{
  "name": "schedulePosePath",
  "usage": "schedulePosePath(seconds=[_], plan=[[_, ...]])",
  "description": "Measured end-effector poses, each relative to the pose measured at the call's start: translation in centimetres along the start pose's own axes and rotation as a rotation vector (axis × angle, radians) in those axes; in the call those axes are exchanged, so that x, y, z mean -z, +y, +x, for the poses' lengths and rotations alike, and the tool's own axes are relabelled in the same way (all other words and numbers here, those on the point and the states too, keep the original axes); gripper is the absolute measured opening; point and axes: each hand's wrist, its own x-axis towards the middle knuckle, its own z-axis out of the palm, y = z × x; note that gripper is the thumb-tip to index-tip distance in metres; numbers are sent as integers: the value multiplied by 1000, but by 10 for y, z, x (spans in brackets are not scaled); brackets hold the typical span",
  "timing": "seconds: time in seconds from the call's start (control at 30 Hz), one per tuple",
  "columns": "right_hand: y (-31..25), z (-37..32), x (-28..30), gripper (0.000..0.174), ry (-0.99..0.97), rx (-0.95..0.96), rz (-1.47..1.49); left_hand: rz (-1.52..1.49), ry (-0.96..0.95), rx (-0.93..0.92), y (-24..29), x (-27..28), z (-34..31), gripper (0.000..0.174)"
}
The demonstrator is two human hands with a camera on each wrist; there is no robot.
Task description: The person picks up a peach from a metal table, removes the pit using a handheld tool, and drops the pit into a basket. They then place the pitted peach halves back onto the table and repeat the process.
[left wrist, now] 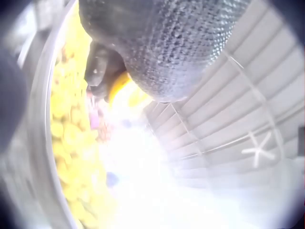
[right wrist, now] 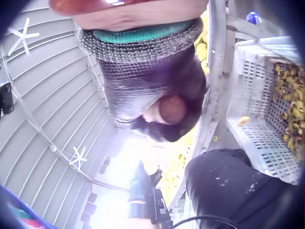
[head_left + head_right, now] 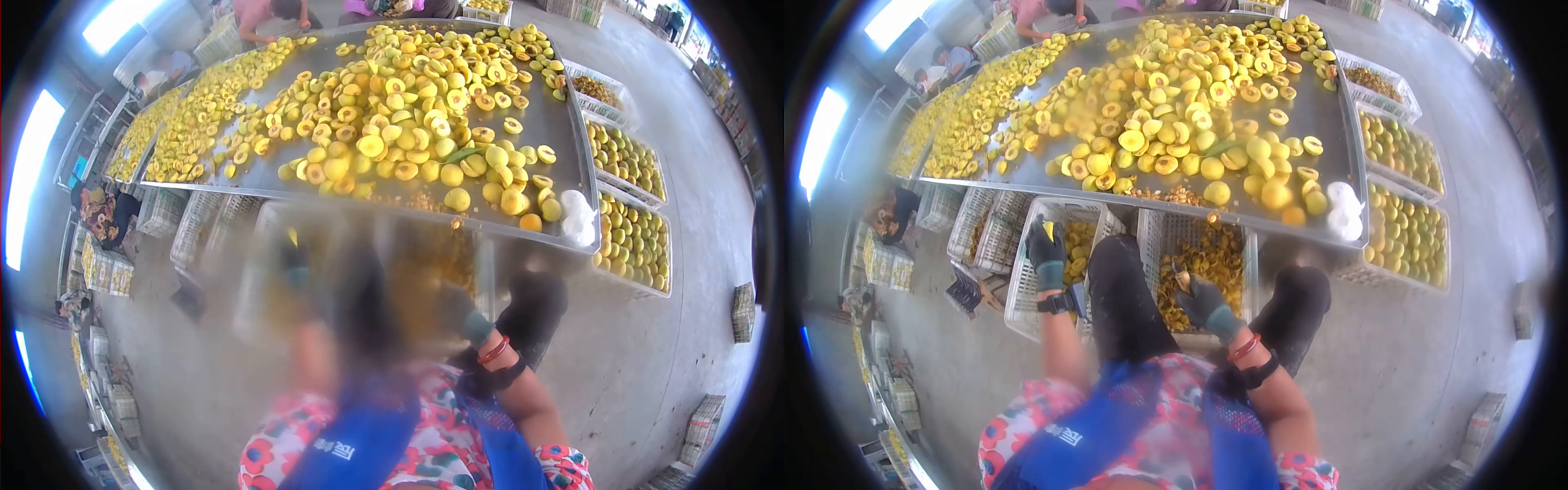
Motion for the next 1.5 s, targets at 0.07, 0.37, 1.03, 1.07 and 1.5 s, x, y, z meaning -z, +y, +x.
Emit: schedulePosePath(seconds=[0.07,0.37,1.03,1.07,1.5], plan=[[-12,2,8,32,-31,-65,-99,13,27,-147,-4,-16,10,42],[4,4,2,31,34,-35,-90,-133,-425,-320,61,-188,81,41],[-17,7,26,25,104,-117,4,-579,-831,-136,115,-169,58,56],[-28,8,34,24,113,-124,51,-710,-926,-42,118,-152,53,57],[-103,0,52,19,222,-264,622,-1233,-890,71,139,-55,-63,39]])
